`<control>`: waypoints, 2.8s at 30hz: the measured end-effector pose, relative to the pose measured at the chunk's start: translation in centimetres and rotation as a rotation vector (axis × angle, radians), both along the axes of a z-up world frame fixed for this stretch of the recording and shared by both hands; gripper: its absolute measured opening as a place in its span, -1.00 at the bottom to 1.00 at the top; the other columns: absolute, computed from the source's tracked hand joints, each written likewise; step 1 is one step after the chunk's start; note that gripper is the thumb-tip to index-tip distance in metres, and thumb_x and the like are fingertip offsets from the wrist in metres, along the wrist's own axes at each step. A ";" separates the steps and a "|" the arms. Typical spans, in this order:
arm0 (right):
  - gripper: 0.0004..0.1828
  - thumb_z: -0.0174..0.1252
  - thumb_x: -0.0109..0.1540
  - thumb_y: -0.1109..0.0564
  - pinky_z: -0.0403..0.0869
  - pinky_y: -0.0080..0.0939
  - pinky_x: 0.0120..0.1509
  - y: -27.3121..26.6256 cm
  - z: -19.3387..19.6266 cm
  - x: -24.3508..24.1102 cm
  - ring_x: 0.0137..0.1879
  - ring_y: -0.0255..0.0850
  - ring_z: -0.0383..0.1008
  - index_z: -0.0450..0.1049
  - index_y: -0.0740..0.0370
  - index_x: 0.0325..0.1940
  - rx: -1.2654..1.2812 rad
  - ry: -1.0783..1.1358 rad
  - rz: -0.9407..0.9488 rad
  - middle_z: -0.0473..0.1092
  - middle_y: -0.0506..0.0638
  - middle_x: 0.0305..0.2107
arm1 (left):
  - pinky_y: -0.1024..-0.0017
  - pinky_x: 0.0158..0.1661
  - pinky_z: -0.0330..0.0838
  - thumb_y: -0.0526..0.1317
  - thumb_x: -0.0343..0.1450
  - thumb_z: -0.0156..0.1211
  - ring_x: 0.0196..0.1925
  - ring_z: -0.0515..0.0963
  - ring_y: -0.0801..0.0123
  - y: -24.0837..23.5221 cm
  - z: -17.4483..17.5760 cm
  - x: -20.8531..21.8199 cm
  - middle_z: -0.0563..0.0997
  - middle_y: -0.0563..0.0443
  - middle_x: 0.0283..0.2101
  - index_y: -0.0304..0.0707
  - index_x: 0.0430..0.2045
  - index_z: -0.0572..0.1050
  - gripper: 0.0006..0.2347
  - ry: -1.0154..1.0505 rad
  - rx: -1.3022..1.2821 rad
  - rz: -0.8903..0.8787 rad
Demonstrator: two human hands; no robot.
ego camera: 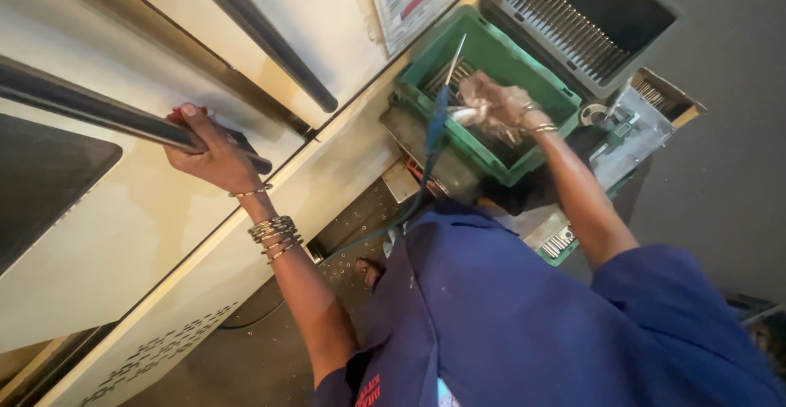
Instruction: The person opens the door of a large industrial machine and repeatedly inserts small metal rods into a rotating component inside. They retrieve the rods from a green bin, wipe them with a cloth, and place them into the machine one at a time.
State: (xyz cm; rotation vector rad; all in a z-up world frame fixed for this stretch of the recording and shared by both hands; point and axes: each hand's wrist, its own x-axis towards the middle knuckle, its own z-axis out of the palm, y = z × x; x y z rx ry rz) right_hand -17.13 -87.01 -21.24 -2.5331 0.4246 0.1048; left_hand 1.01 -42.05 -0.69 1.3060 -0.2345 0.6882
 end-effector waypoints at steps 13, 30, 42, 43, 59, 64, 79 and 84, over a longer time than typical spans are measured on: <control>-0.54 0.38 0.19 0.07 0.51 -0.04 0.00 -4.2 1.8 -3.2 -0.14 -0.06 0.59 0.58 0.13 0.19 0.042 -0.336 -0.292 0.58 0.17 -0.20 | 0.37 -0.16 0.59 -0.24 0.56 0.19 -0.26 0.56 0.39 -0.3 0.1 -0.2 0.56 -0.08 -0.28 -0.51 -0.28 0.40 -0.79 -0.012 0.001 -0.011; -0.46 0.26 0.09 0.07 0.53 0.16 -0.16 2.4 -3.7 -1.7 -0.14 0.25 0.56 0.47 0.08 0.17 -0.313 -0.486 -0.256 0.54 0.27 -0.17 | 0.37 -0.09 0.59 -0.26 0.56 0.21 -0.22 0.57 0.38 -0.3 -0.1 -0.3 0.55 -0.07 -0.24 -0.48 -0.24 0.40 -0.81 -0.004 -0.031 -0.035; -0.73 0.09 0.31 0.00 0.53 0.15 -0.06 1.6 -7.9 0.5 -0.09 0.21 0.57 0.54 0.17 -0.03 -0.295 -0.101 -0.282 0.54 0.24 -0.14 | 0.43 -0.18 0.56 -0.24 0.57 0.22 -0.32 0.51 0.46 -0.1 -0.2 -0.3 0.52 0.00 -0.33 -0.43 -0.30 0.39 -0.80 -0.009 0.023 0.005; -0.68 0.14 0.21 0.11 0.54 0.16 -0.12 1.7 -7.9 0.4 -0.11 0.22 0.57 0.49 0.19 0.04 -0.346 -0.231 -0.194 0.54 0.24 -0.11 | 0.43 -0.19 0.56 -0.24 0.57 0.23 -0.33 0.50 0.47 -0.2 -0.2 -0.3 0.52 0.00 -0.33 -0.42 -0.31 0.39 -0.80 -0.013 0.020 0.006; -0.52 0.45 0.01 -0.21 0.55 0.10 0.12 0.1 -6.0 -0.7 0.09 0.13 0.57 0.65 0.00 -0.08 -0.136 0.239 -0.407 0.55 0.18 -0.07 | 0.47 -0.17 0.53 -0.25 0.56 0.24 -0.29 0.56 0.44 -0.5 -0.2 -0.4 0.56 -0.02 -0.32 -0.45 -0.27 0.41 -0.81 0.002 -0.008 0.000; -0.34 0.51 -0.05 -0.24 0.52 0.04 0.11 0.1 -5.3 -0.6 0.09 0.11 0.54 0.55 0.08 0.00 -0.215 0.329 -0.386 0.52 0.19 -0.07 | 0.50 -0.18 0.52 -0.24 0.55 0.27 -0.29 0.55 0.47 -0.4 -0.3 -0.3 0.55 -0.01 -0.31 -0.45 -0.27 0.41 -0.80 -0.009 -0.050 -0.032; -0.65 0.23 0.20 -0.23 0.55 -0.02 0.00 0.4 -6.7 1.3 0.00 -0.01 0.60 0.59 -0.13 0.00 -0.440 0.139 -0.342 0.58 0.05 -0.17 | 0.46 -0.18 0.61 -0.22 0.54 0.24 -0.33 0.59 0.47 -0.5 0.1 -0.6 0.58 0.00 -0.35 -0.47 -0.28 0.43 -0.79 -0.003 0.063 0.070; -0.47 0.25 0.13 -0.35 0.52 -0.02 0.12 0.1 -5.7 1.9 0.12 0.00 0.55 0.57 -0.14 0.09 -0.298 0.233 -0.344 0.56 0.06 -0.05 | 0.45 -0.17 0.59 -0.23 0.54 0.26 -0.30 0.59 0.44 -0.4 -0.2 -0.3 0.57 -0.03 -0.33 -0.48 -0.27 0.41 -0.79 -0.012 0.023 0.040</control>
